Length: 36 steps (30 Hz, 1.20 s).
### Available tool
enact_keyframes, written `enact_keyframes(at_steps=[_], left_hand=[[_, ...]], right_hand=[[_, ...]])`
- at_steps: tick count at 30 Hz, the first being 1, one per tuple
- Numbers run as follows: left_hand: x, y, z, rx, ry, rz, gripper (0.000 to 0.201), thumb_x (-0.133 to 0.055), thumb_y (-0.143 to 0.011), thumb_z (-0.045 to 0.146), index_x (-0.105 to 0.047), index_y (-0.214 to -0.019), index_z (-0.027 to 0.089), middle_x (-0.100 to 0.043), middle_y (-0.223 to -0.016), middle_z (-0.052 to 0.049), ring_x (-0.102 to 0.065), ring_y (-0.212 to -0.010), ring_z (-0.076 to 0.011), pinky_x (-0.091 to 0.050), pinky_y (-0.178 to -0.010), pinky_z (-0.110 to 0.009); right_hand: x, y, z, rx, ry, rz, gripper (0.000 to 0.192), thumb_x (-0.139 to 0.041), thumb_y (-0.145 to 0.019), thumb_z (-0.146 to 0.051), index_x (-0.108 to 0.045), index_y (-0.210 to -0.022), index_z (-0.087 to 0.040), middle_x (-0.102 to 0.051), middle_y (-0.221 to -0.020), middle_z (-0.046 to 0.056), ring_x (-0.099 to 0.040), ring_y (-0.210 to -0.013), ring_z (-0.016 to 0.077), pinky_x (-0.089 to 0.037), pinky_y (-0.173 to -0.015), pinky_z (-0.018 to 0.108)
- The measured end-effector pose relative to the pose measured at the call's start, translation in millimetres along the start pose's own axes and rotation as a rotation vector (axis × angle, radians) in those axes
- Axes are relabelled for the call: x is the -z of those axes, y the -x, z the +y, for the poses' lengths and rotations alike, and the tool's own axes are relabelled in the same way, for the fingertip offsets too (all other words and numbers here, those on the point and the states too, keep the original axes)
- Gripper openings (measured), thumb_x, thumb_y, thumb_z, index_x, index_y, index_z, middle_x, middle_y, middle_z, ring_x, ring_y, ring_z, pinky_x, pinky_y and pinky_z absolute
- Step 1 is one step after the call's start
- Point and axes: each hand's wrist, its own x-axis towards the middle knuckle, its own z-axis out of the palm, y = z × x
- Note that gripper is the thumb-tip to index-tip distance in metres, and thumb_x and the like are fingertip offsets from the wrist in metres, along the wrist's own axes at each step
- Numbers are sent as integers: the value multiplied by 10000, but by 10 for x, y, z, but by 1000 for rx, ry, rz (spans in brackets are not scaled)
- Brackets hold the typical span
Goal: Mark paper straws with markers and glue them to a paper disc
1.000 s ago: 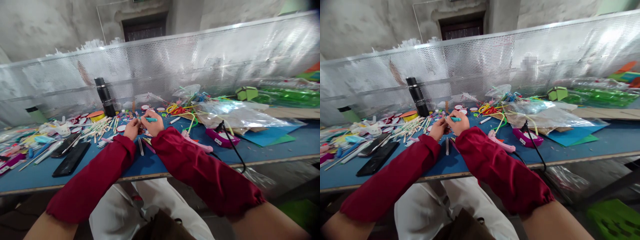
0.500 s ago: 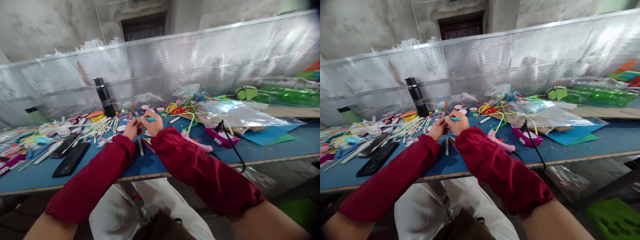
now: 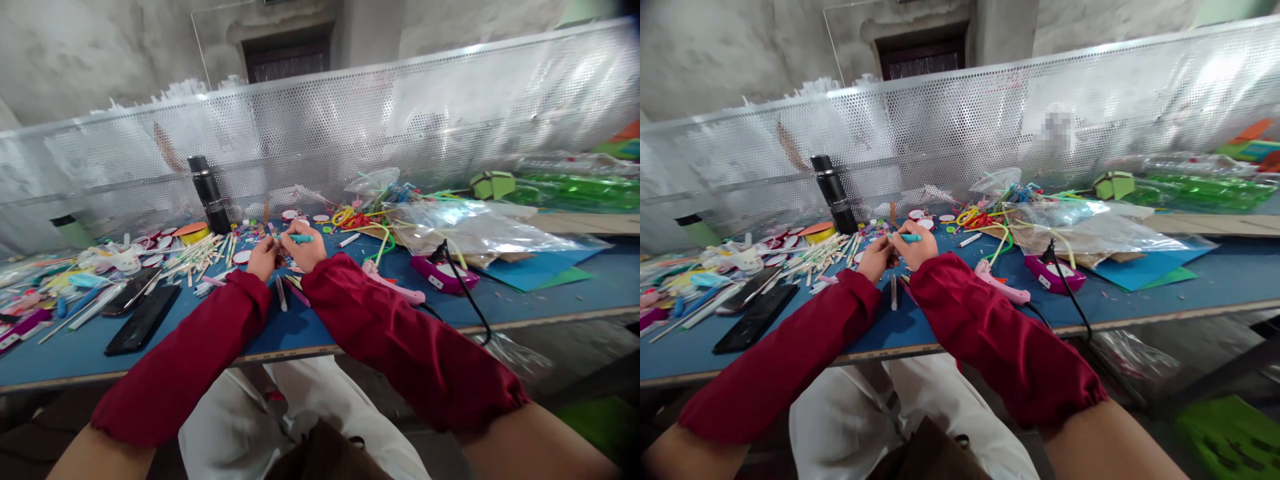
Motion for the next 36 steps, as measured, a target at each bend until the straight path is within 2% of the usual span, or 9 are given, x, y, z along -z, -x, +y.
enact_keyframes(at_steps=[5, 10, 15, 22, 26, 36], left_hand=[[-6, 8, 1, 10, 28, -14, 229, -614, -860, 395, -518, -806, 195, -632, -706, 17, -556, -474, -91, -371, -445, -205], [-9, 16, 6, 43, 15, 1, 255, -570, -892, 435, -506, -804, 204, -652, -732, 8, -572, -483, -98, -408, -455, -213], [-18, 35, 30, 12, -53, 0, 226, -502, -933, 415, -531, -847, 208, -691, -787, -17, -588, -486, -113, -432, -459, -231], [2, 52, 53, -28, -197, 15, 257, -433, -962, 381, -533, -795, 212, -669, -722, -28, -605, -469, -135, -450, -447, -252], [36, 47, 28, -98, -287, 29, 285, -476, -947, 422, -552, -772, 210, -654, -675, -20, -609, -468, -137, -446, -446, -242], [50, 9, -50, -64, -223, 54, 312, -513, -929, 453, -556, -735, 212, -643, -643, -25, -635, -493, -154, -495, -473, -259]], right_hand=[[-8, 2, 21, -3, -14, 9, 180, -587, -831, -352, -547, -695, -242, -563, -598, -48, -501, -574, 130, -399, -584, 269], [-16, 2, 39, 8, -7, 28, 176, -591, -823, -352, -545, -691, -245, -569, -629, -44, -511, -594, 134, -401, -590, 271], [4, 8, 10, -21, -40, 21, 190, -588, -817, -356, -531, -673, -246, -554, -609, -47, -505, -574, 133, -397, -570, 274], [31, -27, 6, 5, -20, 25, 187, -596, -799, -329, -535, -648, -235, -534, -617, -43, -486, -591, 130, -394, -599, 283], [28, -33, 20, 4, -31, 17, 196, -597, -797, -344, -522, -651, -237, -523, -620, -43, -475, -591, 131, -384, -590, 281], [42, 7, -59, -1, -19, 20, 198, -592, -795, -338, -528, -639, -236, -531, -627, -38, -482, -619, 135, -391, -611, 281]])
